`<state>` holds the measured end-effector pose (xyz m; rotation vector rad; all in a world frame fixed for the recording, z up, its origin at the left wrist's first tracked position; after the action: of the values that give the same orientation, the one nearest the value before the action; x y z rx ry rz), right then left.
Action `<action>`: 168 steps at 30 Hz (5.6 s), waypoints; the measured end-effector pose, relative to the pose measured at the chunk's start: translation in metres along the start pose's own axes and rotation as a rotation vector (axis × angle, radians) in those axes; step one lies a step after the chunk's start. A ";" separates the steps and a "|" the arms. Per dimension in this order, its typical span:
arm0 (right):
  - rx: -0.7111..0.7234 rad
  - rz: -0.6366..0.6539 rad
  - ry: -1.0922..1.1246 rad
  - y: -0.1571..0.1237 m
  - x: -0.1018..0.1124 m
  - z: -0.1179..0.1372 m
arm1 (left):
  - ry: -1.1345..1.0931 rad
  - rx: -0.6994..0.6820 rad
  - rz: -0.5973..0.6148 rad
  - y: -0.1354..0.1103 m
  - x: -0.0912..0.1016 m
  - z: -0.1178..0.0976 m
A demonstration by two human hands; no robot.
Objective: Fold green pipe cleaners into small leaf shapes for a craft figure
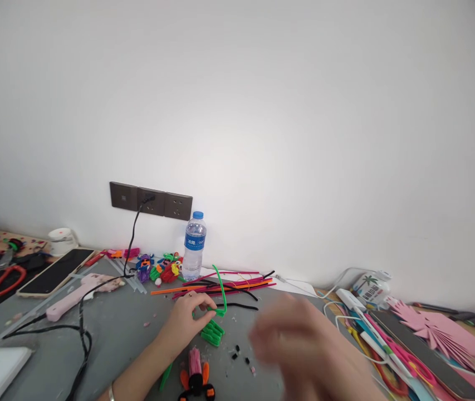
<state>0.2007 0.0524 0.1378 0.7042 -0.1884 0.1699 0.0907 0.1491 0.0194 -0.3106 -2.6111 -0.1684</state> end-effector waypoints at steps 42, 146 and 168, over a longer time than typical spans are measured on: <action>-0.366 -0.033 0.414 -0.012 -0.015 -0.155 | -0.418 0.176 0.209 0.004 -0.012 0.007; -0.193 -0.153 0.312 -0.003 -0.026 -0.139 | -1.114 0.468 -0.098 0.000 0.003 0.049; -0.093 -0.076 0.361 0.006 -0.007 -0.117 | -0.668 0.352 0.280 -0.002 -0.016 0.010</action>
<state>0.2064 0.1327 0.0529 0.5766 0.1745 0.2109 0.0987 0.1465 0.0029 -0.6929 -3.1196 0.5810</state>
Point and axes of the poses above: each hand's wrist, its own y-axis towards the middle knuckle, its own x-axis out of the back of the hand, z = x × y, the point moved 10 cm from there along y, towards the middle knuckle, and after that the axes turned 14 degrees about x, right-handed, at the moved point
